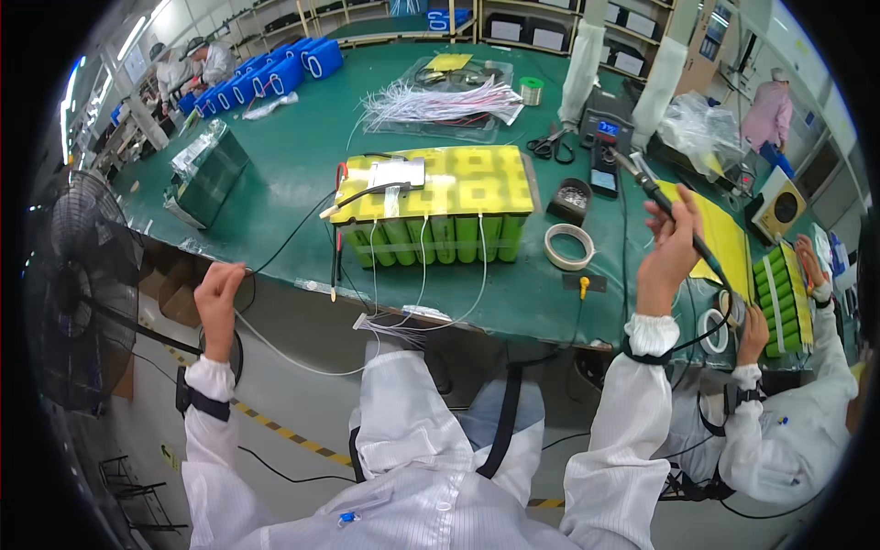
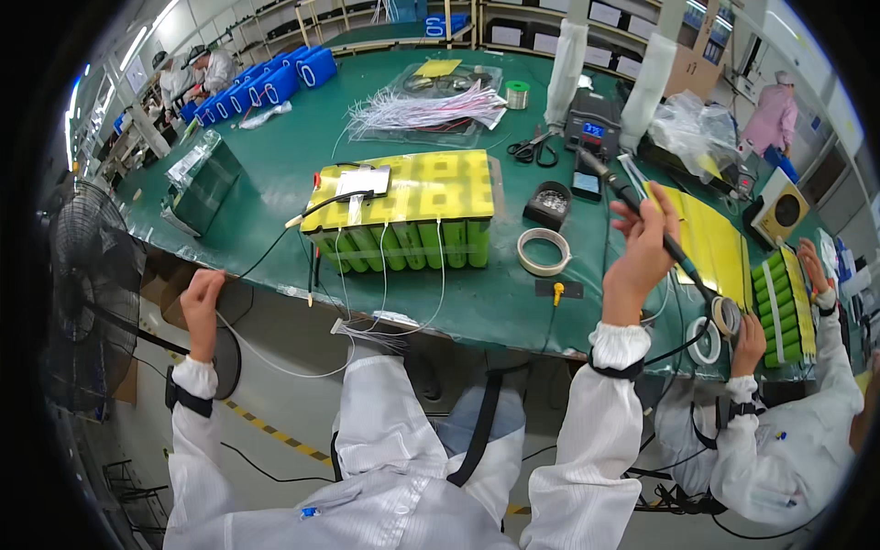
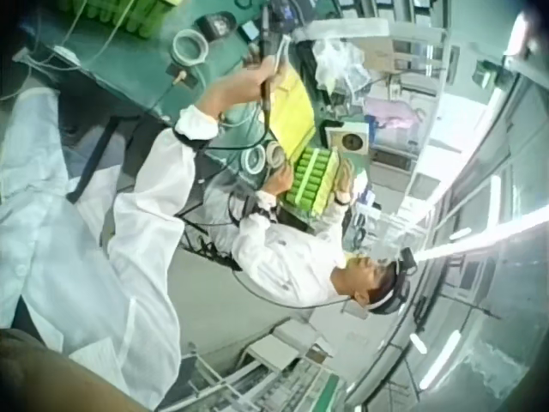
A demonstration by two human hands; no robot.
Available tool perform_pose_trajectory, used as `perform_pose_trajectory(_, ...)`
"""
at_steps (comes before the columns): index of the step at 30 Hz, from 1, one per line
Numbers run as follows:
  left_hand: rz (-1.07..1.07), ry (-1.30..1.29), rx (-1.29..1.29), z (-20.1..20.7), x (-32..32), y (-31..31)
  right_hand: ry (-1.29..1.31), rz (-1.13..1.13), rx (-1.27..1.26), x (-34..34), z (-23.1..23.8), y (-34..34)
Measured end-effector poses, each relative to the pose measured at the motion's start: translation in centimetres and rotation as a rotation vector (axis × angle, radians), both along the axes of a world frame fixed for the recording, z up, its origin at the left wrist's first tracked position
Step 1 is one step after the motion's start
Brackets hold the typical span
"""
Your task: Soldering wires and connectors onto a lithium-ion battery pack assembly.
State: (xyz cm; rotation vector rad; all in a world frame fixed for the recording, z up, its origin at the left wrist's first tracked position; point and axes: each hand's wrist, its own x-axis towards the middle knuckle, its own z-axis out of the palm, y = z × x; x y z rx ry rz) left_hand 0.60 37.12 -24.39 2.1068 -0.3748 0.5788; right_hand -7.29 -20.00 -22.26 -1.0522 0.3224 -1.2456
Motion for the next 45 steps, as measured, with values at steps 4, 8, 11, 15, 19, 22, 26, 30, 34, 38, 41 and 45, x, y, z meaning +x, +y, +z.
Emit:
perform_pose_trajectory(4, -0.048, 0.031, -0.191, 4.5, -0.4, -4.0, 0.039, 0.265, -0.116, -5.0, 0.8, 0.7)
perform_pose_trajectory(8, -0.095, -0.101, -0.192, 7.2, -0.4, -9.1, 0.011, 0.438, -0.047, -6.4, 0.8, 1.4)
perform_pose_trajectory(11, -0.078, -0.155, 0.089, 11.0, 2.7, -11.8, 0.030, 0.493, -0.041, -6.0, 1.3, 1.2)
perform_pose_trajectory(15, 0.010, -0.213, 0.246, 13.7, 13.9, -9.3, 0.216, 0.194, -0.242, -4.5, 0.2, 0.0)
perform_pose_trajectory(19, -0.004, -0.278, 0.416, 16.3, 22.1, -9.3, 0.065, 0.200, -0.143, -2.4, 0.8, 0.1)
perform_pose_trajectory(22, -0.205, -0.177, 0.413, 18.8, 21.2, -15.9, 0.080, 0.179, -0.137, -1.6, 1.0, 0.4)
perform_pose_trajectory(26, -0.522, 0.113, 0.288, 18.6, 15.6, -27.1, 0.084, 0.141, -0.162, -1.1, 0.6, 0.4)
perform_pose_trajectory(30, -0.690, 0.311, 0.260, 17.0, 13.4, -31.0, 0.092, 0.174, -0.193, -0.9, 0.1, 0.6)
perform_pose_trajectory(34, -0.896, 0.430, 0.321, 14.6, 14.3, -33.5, 0.117, 0.162, -0.217, -1.3, -0.1, 1.1)
perform_pose_trajectory(38, -0.981, 0.440, 0.379, 11.0, 14.9, -35.4, 0.178, 0.145, -0.214, -1.8, -0.5, 2.0)
perform_pose_trajectory(41, -0.993, 0.431, 0.381, 8.2, 13.6, -37.0, 0.188, 0.168, -0.231, -1.6, -0.3, 2.7)
perform_pose_trajectory(45, -0.974, 0.348, 0.510, 8.2, 11.9, -38.7, 0.249, 0.171, -0.314, -1.0, -0.9, 2.6)
